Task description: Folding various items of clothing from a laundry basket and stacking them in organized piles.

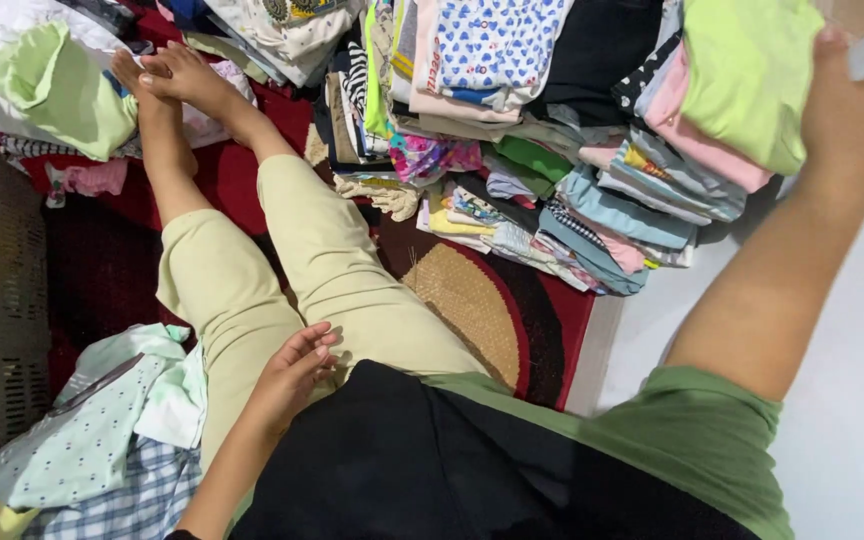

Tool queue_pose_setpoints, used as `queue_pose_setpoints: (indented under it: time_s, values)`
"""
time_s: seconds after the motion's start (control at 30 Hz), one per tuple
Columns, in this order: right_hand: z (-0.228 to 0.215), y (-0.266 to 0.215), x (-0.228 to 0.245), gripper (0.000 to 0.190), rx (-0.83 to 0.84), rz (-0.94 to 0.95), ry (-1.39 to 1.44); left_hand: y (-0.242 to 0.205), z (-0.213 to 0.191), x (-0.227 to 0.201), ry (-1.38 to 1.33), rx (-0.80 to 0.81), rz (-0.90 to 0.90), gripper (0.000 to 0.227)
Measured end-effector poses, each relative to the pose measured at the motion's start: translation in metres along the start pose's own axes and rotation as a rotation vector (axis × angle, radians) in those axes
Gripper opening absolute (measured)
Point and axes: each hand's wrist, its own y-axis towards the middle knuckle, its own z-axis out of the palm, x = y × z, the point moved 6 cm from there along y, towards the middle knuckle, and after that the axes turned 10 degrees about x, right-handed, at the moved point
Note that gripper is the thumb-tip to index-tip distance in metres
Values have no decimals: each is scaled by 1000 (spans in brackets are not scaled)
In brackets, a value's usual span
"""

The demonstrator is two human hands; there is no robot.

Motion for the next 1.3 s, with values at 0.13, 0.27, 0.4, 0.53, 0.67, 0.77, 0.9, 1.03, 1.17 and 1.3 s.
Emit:
queue_pose_setpoints:
  time_s: [0.13, 0.27, 0.4, 0.53, 0.67, 0.77, 0.9, 1.03, 1.17, 1.3]
  values:
    - [53, -7, 27, 54, 171, -23, -278, 6, -7, 14, 15, 40, 39, 48]
    - [51, -45, 106, 69, 598, 304, -186, -2, -3, 6, 31, 29, 61, 50]
    - [54, -41, 93, 68, 593, 329, -207, -12, 0, 1, 82, 21, 6, 51]
    - [74, -36, 55, 58, 307, 62, -147, -27, 9, -16, 334, -19, -72, 58]
    - [94, -91, 108, 99, 413, 283, -73, -41, 1, -20, 512, -14, -2, 59]
    - [91, -139, 234, 33, 182, -646, 310, -69, 6, -32, 679, -37, -57, 68]
    - [172, -212, 311, 33, 324, -985, 385, -96, -9, -32, 934, -169, -13, 49]
    - [221, -311, 387, 34, 810, -1055, 601, -132, -39, -41, 1042, -494, 47, 38]
    - [249, -376, 408, 27, 917, -1182, 579, -155, -116, -12, 1336, -969, -25, 46]
    - [267, -402, 404, 29, 1178, -1142, 446, -199, -133, -26, 1516, -1266, -23, 61]
